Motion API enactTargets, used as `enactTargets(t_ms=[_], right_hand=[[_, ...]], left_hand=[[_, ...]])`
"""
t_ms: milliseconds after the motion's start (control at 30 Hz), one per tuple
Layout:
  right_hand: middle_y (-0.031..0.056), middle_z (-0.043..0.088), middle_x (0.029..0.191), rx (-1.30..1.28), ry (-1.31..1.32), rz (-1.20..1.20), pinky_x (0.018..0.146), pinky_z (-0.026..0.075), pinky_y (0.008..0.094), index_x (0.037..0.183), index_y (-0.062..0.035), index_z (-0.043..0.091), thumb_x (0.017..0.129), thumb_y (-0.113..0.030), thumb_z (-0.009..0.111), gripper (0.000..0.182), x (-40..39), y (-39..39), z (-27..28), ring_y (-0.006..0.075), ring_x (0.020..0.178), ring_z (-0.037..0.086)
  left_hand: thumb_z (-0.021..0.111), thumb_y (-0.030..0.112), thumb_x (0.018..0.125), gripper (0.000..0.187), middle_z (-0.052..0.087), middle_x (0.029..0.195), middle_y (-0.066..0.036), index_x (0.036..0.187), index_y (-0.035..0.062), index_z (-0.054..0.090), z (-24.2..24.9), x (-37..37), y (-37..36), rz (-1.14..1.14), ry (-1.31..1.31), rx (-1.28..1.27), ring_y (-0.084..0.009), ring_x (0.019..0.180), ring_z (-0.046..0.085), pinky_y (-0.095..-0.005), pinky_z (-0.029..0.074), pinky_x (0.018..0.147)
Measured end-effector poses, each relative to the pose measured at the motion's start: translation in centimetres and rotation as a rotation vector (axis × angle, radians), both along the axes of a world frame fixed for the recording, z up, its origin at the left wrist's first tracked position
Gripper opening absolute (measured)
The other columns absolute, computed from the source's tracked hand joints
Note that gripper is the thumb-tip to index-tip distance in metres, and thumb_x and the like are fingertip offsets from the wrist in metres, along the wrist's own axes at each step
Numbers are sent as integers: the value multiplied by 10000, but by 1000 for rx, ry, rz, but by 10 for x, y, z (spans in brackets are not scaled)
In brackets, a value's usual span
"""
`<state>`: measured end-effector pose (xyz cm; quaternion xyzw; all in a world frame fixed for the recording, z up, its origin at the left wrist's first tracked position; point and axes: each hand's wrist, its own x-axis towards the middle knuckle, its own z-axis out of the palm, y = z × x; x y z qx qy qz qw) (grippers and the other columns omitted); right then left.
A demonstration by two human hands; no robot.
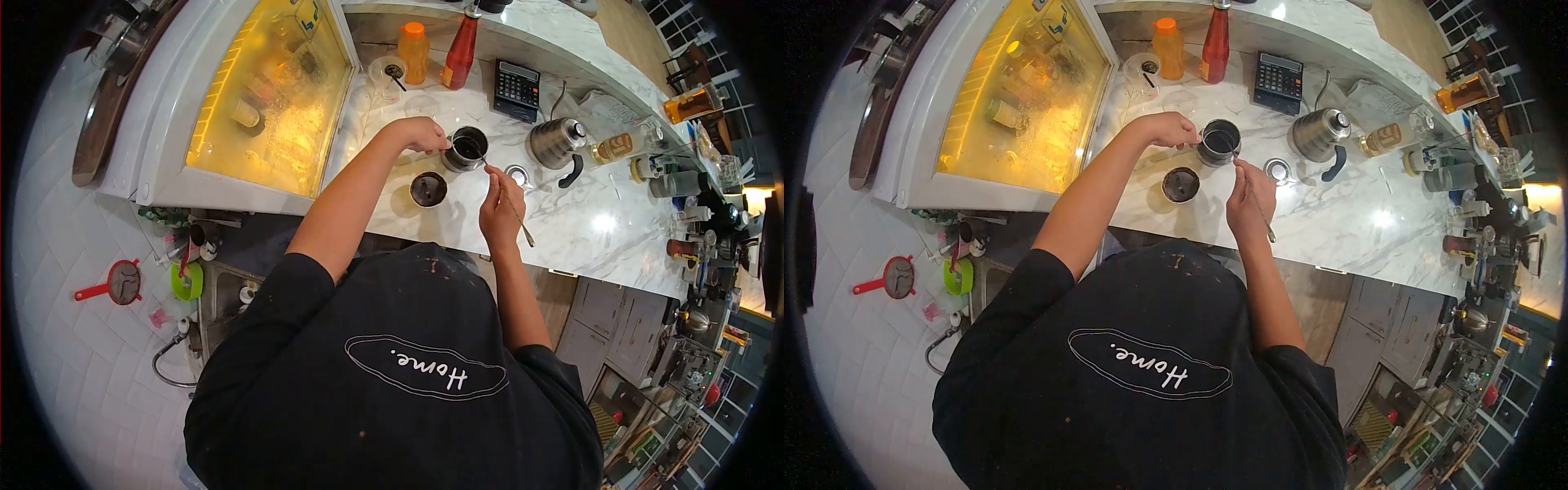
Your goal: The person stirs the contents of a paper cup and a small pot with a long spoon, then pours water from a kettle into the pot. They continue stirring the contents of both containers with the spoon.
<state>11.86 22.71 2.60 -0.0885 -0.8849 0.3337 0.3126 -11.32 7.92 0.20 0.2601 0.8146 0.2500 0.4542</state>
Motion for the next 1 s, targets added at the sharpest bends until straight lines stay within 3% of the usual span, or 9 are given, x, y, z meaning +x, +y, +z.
enactTargets(t_ms=[133, 200, 833, 1000], right_hand=[[113, 751, 1014, 67, -56, 17, 889, 475, 416, 1099, -57, 721, 1032, -97, 598, 145, 3, 0, 0, 301, 962, 687], [114, 750, 1013, 103, -51, 34, 898, 467, 415, 1097, -56, 714, 1026, -90, 601, 138, 4, -1, 3, 300, 965, 686], [116, 754, 1029, 95, -45, 56, 893, 470, 419, 1077, -50, 714, 1024, -85, 602, 129, 8, -1, 3, 301, 968, 690], [107, 755, 1011, 105, -28, 60, 886, 490, 402, 1086, -60, 727, 1037, -85, 603, 136, 6, 2, 6, 304, 938, 690]], left_hand=[[646, 437, 973, 357, 735, 912, -70, 1059, 124, 793, 17, 7, 0, 25, -2, -38, -160, 815, 637, -333, 518, 729], [649, 444, 970, 362, 737, 914, -73, 1062, 124, 793, 1, 2, 0, 11, 4, 2, -166, 824, 644, -336, 521, 737], [634, 472, 979, 398, 749, 958, -96, 1094, 123, 788, 13, 6, 0, 1, 17, -29, -195, 854, 660, -360, 531, 798], [650, 459, 972, 378, 741, 949, -88, 1077, 123, 787, 9, 5, 1, -1, 1, 3, -160, 736, 602, -331, 507, 671]])
